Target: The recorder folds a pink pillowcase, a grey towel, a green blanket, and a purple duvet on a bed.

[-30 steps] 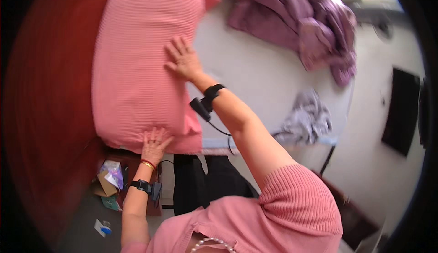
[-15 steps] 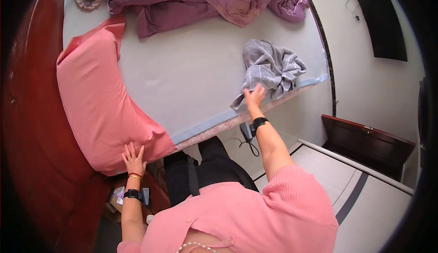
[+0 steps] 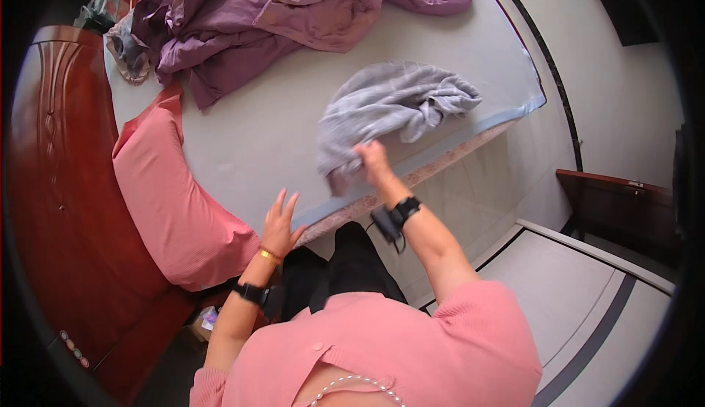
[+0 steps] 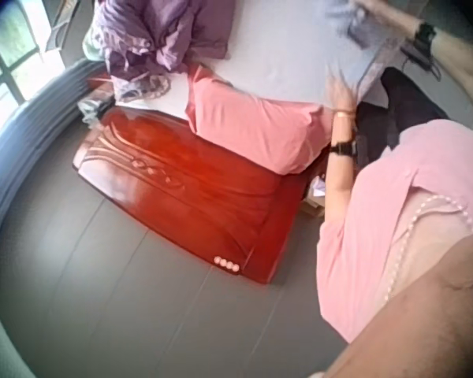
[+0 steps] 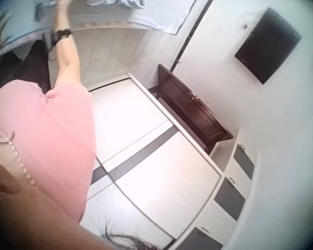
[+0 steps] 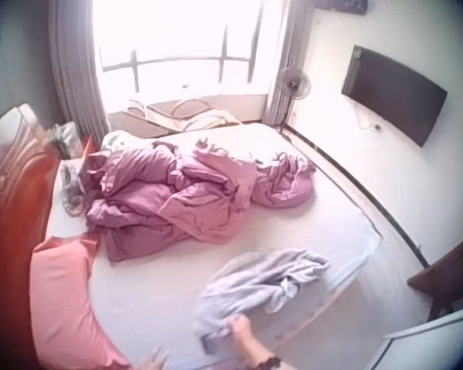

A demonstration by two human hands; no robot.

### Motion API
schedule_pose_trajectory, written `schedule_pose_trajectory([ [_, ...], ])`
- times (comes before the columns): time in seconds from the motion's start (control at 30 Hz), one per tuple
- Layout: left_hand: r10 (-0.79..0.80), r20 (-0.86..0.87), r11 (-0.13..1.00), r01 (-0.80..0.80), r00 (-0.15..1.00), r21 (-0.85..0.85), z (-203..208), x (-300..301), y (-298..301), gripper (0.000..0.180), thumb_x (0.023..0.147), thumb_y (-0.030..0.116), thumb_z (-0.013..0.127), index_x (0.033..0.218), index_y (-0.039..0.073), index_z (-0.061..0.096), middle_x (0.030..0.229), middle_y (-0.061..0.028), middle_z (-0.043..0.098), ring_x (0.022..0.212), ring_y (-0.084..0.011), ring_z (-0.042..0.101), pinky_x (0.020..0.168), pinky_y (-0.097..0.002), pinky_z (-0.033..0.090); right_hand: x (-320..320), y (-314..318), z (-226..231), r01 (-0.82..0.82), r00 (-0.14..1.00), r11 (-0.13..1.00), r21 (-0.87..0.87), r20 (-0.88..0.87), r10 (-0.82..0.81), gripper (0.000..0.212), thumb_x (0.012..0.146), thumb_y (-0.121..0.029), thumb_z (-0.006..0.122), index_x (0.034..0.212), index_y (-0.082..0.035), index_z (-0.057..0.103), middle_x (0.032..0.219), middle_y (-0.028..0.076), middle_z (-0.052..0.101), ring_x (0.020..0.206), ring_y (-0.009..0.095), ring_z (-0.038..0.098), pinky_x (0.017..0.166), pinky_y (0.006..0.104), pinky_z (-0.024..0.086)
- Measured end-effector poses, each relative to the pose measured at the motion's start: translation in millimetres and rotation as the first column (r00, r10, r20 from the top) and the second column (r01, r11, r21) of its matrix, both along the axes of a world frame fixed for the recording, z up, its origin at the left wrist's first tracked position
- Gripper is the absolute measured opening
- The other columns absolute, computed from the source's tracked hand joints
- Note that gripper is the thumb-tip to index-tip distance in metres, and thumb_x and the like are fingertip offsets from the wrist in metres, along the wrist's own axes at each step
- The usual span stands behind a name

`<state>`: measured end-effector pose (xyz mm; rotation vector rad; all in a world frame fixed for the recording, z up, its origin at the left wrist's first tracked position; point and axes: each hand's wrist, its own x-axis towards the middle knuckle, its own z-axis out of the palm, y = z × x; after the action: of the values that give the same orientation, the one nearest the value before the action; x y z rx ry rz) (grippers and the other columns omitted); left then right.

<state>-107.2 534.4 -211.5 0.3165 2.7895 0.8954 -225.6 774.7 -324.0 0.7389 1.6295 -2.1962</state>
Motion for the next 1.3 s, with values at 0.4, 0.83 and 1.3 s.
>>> schedule_pose_trajectory([
  [0.4, 0.204, -0.054, 0.979, -0.205, 0.977, 0.001, 7.5, -25.7, -53.8, 0.029, 0.071, 0.016, 0.051, 0.097, 0.003, 0.054, 0.080, -0.0137, 0.052, 0.075, -0.0318, 0.052, 0.069, -0.0386, 0.042, 61.8, -25.0, 27.6, -0.335, 0.864, 0.912, -0.239, 0.307, 0.398, 0.046, 0.081, -0.043, 0.051, 0.108, -0.006, 0.049, 0.094, 0.008, 0.053, 0.088, 0.016, 0.049, 0.078, 0.0344, 0.041],
  [0.83, -0.115, 0.653, 0.693, -0.411, 0.748, 0.592, 176.0, 66.9, -148.0, 0.037, 0.067, 0.020, 0.061, 0.097, -0.001, 0.052, 0.084, 0.0008, 0.051, 0.081, -0.0069, 0.046, 0.073, -0.0206, 0.037, -47.2, 25.6, 106.9, 0.479, 0.832, 0.692, -0.540, 0.028, -0.554, 0.035, 0.079, -0.031, 0.051, 0.100, -0.003, 0.053, 0.103, 0.012, 0.056, 0.094, 0.029, 0.053, 0.087, 0.0415, 0.041],
  [1.3, 0.175, -0.746, 0.890, -0.427, 0.643, -0.159, 327.1, -5.2, -236.9, 0.024, 0.077, 0.015, 0.053, 0.099, 0.008, 0.058, 0.083, -0.0140, 0.057, 0.074, -0.0295, 0.056, 0.062, -0.0330, 0.045, -111.8, 99.1, 407.2, 0.243, 0.358, 0.967, 0.070, -0.934, -0.022, 0.032, 0.072, 0.000, 0.060, 0.101, 0.007, 0.049, 0.099, 0.016, 0.054, 0.088, 0.023, 0.054, 0.082, 0.0340, 0.043],
])
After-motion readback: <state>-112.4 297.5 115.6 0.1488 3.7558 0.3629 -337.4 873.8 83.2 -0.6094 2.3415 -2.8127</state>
